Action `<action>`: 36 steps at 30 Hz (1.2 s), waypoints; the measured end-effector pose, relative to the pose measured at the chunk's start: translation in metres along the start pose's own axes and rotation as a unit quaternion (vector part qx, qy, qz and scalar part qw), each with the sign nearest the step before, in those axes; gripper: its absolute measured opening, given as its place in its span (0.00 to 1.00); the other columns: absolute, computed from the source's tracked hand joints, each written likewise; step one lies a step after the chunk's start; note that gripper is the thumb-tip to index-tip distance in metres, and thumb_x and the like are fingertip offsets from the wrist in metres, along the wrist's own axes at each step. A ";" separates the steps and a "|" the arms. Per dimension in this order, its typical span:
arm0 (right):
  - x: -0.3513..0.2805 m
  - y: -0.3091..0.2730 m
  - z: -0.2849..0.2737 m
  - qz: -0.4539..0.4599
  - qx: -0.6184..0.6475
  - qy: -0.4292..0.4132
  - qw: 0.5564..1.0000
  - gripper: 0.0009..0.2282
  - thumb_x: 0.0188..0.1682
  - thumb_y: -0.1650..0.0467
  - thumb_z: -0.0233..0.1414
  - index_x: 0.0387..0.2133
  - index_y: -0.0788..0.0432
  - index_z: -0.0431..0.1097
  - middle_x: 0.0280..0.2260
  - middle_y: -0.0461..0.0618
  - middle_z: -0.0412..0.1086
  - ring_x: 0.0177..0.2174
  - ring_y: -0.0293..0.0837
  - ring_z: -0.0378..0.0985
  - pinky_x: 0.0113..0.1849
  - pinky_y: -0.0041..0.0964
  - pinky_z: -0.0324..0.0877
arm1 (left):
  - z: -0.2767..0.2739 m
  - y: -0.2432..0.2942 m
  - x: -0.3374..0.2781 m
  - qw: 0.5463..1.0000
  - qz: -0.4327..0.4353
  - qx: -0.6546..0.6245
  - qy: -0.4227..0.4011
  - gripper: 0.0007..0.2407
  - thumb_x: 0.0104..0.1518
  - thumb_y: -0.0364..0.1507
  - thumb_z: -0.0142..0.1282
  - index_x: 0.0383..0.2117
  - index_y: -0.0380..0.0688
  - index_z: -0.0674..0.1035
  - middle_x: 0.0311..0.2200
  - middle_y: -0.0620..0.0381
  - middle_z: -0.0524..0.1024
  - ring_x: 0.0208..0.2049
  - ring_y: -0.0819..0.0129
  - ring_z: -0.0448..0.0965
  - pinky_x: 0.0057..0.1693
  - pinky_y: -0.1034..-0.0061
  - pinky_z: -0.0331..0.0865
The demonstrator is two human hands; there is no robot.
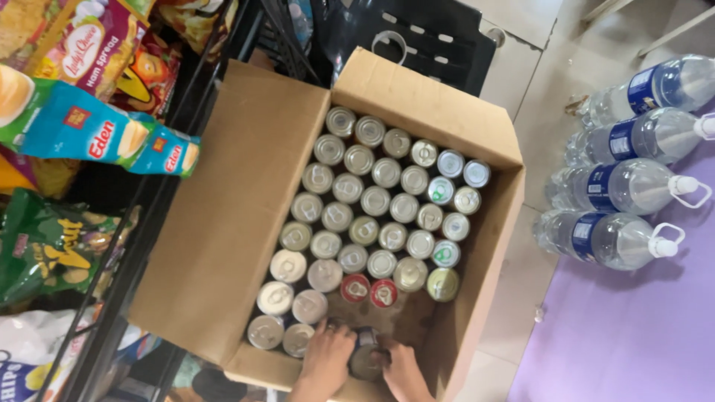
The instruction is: Organizing and stocking canned goods onto shelves in a grocery store from a box on the floor.
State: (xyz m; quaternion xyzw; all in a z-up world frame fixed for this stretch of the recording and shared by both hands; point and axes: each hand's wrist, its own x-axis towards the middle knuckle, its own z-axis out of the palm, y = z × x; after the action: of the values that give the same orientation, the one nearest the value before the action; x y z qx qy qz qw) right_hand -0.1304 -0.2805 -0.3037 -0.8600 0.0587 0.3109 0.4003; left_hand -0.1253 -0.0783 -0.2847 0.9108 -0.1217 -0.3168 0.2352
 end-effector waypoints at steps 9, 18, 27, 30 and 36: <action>0.000 -0.022 0.005 -0.152 -0.008 -0.060 0.986 0.21 0.39 0.78 0.54 0.50 0.60 0.71 0.54 0.60 0.68 0.54 0.62 0.71 0.52 0.48 0.70 | 0.016 -0.001 -0.014 0.993 -0.015 -0.033 0.114 0.18 0.48 0.19 0.56 0.49 0.40 0.77 0.51 0.45 0.74 0.52 0.50 0.74 0.57 0.54 0.67; -0.013 -0.082 -0.084 -0.157 0.065 0.158 0.973 0.05 0.46 0.78 0.54 0.35 0.65 0.74 0.36 0.54 0.76 0.36 0.51 0.83 0.38 0.36 0.75 | -0.061 0.007 -0.058 0.873 -0.108 -0.233 0.414 0.05 0.51 0.30 0.64 0.32 0.46 0.84 0.33 0.55 0.84 0.38 0.54 0.83 0.45 0.65 0.74; -0.054 -0.253 -0.205 -0.382 -0.013 0.266 0.885 0.11 0.43 0.79 0.57 0.39 0.60 0.75 0.42 0.51 0.76 0.43 0.51 0.81 0.43 0.37 0.74 | -0.250 0.076 -0.091 0.775 0.095 -0.112 0.615 0.08 0.45 0.35 0.70 0.19 0.48 0.82 0.17 0.62 0.80 0.23 0.63 0.79 0.42 0.65 0.74; -0.080 -0.325 -0.244 -0.452 -0.030 0.286 0.845 0.11 0.42 0.78 0.58 0.39 0.59 0.76 0.42 0.51 0.76 0.44 0.51 0.81 0.44 0.37 0.74 | -0.326 0.101 -0.110 0.744 0.175 -0.106 0.636 0.11 0.48 0.34 0.71 0.16 0.47 0.78 0.12 0.62 0.74 0.16 0.67 0.76 0.42 0.64 0.74; -0.112 -0.486 -0.318 -0.610 -0.004 0.332 0.719 0.08 0.41 0.77 0.60 0.34 0.57 0.78 0.40 0.51 0.79 0.43 0.45 0.85 0.45 0.36 0.75 | -0.513 0.164 -0.214 0.667 0.256 -0.017 0.699 0.16 0.53 0.29 0.68 0.13 0.45 0.71 0.11 0.57 0.66 0.16 0.59 0.71 0.41 0.64 0.75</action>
State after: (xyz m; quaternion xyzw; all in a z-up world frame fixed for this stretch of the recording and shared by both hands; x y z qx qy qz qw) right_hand 0.1054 -0.2005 0.2329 -0.7593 -0.3512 -0.3059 0.4545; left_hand 0.0237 0.0406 0.2626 0.7942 -0.1450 0.4834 0.3385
